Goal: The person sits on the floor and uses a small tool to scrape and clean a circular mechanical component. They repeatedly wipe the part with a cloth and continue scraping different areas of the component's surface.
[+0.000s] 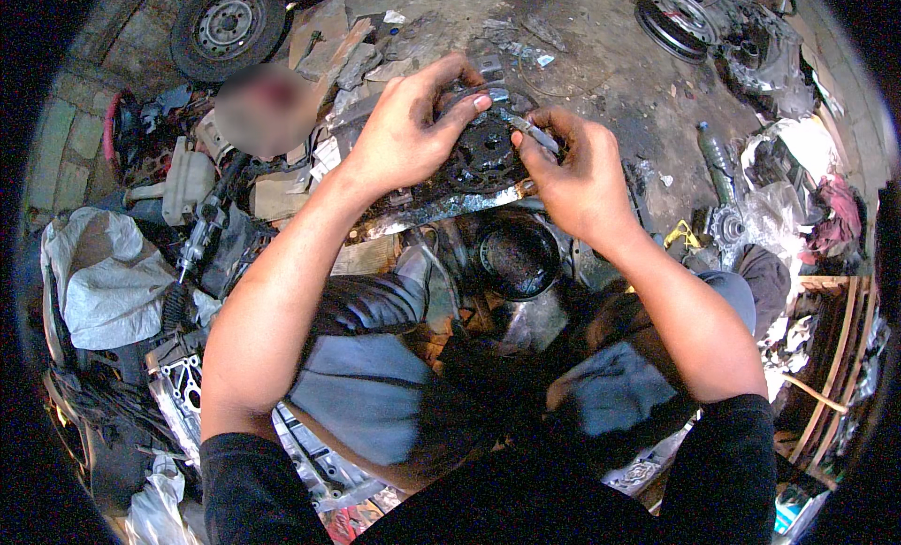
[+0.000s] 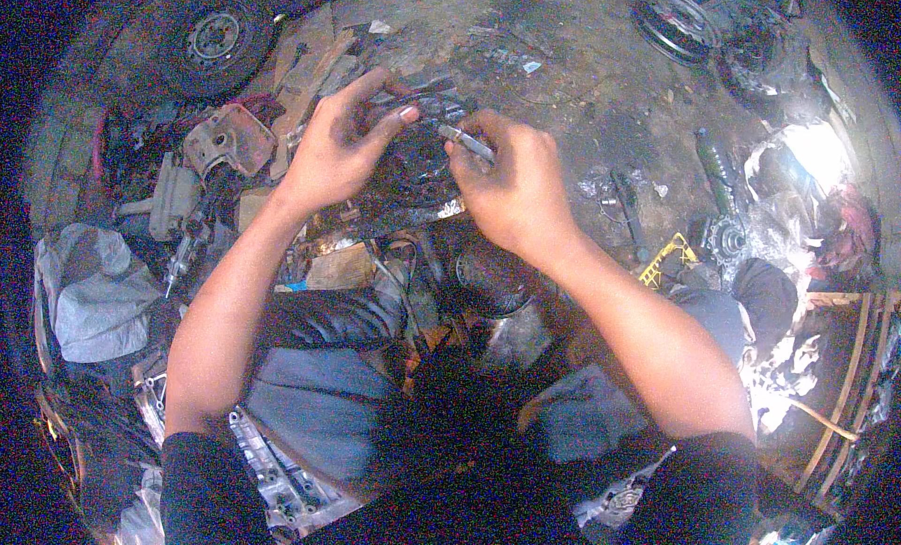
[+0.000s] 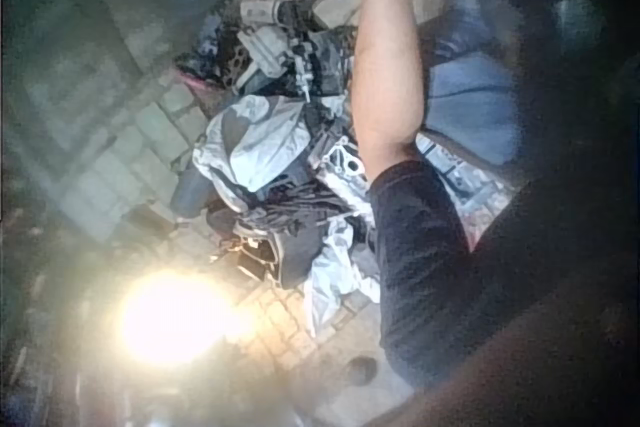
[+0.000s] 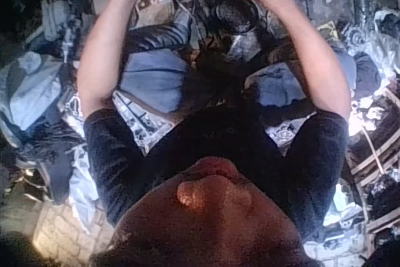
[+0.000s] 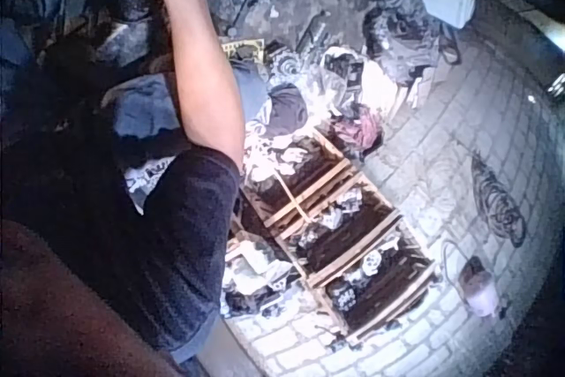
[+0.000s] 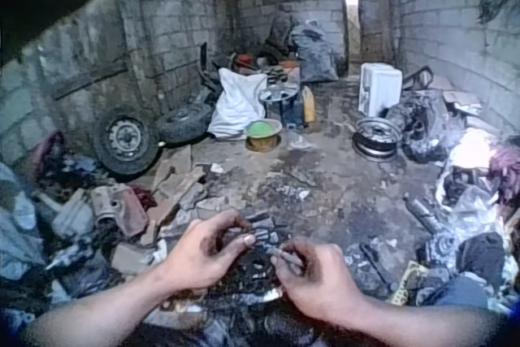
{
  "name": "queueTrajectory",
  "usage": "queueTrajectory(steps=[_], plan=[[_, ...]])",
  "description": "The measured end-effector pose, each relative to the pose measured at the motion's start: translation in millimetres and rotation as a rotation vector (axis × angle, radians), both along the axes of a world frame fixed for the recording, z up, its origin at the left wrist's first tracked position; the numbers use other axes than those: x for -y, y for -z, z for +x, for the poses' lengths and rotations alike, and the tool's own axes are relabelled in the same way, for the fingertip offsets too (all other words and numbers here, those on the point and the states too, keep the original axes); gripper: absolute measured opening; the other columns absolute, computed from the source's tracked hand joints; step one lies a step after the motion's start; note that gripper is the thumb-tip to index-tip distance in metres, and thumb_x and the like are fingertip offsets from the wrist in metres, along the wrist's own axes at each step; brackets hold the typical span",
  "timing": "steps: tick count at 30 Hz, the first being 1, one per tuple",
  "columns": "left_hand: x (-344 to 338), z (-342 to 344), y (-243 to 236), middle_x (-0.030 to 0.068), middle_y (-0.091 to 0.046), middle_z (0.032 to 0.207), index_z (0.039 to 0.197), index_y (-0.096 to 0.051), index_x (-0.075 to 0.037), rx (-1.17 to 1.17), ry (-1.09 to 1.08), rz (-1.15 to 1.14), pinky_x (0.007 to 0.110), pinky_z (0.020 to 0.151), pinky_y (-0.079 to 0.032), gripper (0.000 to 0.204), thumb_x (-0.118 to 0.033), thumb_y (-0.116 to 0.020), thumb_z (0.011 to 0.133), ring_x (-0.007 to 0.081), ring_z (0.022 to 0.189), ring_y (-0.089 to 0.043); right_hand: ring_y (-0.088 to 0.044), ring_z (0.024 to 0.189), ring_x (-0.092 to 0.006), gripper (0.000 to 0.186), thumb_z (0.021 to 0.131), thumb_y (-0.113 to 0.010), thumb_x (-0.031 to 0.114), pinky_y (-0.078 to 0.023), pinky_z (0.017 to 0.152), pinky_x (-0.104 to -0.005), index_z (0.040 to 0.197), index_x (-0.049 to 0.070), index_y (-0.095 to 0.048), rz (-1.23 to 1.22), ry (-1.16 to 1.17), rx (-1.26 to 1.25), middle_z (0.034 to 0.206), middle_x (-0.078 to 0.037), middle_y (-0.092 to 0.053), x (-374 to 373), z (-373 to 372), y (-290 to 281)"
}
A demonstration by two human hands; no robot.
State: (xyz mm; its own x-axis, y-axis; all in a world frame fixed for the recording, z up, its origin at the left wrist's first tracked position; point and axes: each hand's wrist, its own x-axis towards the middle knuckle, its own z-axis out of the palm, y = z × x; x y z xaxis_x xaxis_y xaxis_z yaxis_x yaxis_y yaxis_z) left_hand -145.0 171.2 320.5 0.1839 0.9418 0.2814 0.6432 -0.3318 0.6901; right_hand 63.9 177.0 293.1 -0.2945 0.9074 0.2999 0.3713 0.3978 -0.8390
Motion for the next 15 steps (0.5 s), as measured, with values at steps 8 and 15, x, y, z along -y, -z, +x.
queueTrajectory(steps=[8,15], plan=[[-0.5,-4.2,1.3,0.0091,-0.069,0.096,0.116,-0.06,0.002,-0.052,-0.02,-0.026,0.03,0.073,-0.051,0.028,-0.014,-0.069,0.094,0.0101,0.081,-0.061,-0.069,0.074,-0.0266,0.025,0.086,-0.069,0.018,-0.052,0.069,-0.0406,0.092,-0.006,-0.069,-0.051,-0.013,-0.012,0.078,-0.022,-0.069,-8.0,11.6,-5.1],[1.5,1.5,-10.7,0.0109,-0.068,0.096,0.118,-0.06,0.002,-0.086,-0.062,-0.137,0.03,0.073,-0.051,0.033,-0.018,-0.07,0.094,0.0108,0.079,-0.061,-0.069,0.071,-0.0339,0.025,0.084,-0.072,0.022,-0.052,0.067,-0.0409,0.089,-0.003,-0.07,0.071,-0.002,0.106,0.08,-0.02,-0.069,-7.8,24.9,-8.3]])
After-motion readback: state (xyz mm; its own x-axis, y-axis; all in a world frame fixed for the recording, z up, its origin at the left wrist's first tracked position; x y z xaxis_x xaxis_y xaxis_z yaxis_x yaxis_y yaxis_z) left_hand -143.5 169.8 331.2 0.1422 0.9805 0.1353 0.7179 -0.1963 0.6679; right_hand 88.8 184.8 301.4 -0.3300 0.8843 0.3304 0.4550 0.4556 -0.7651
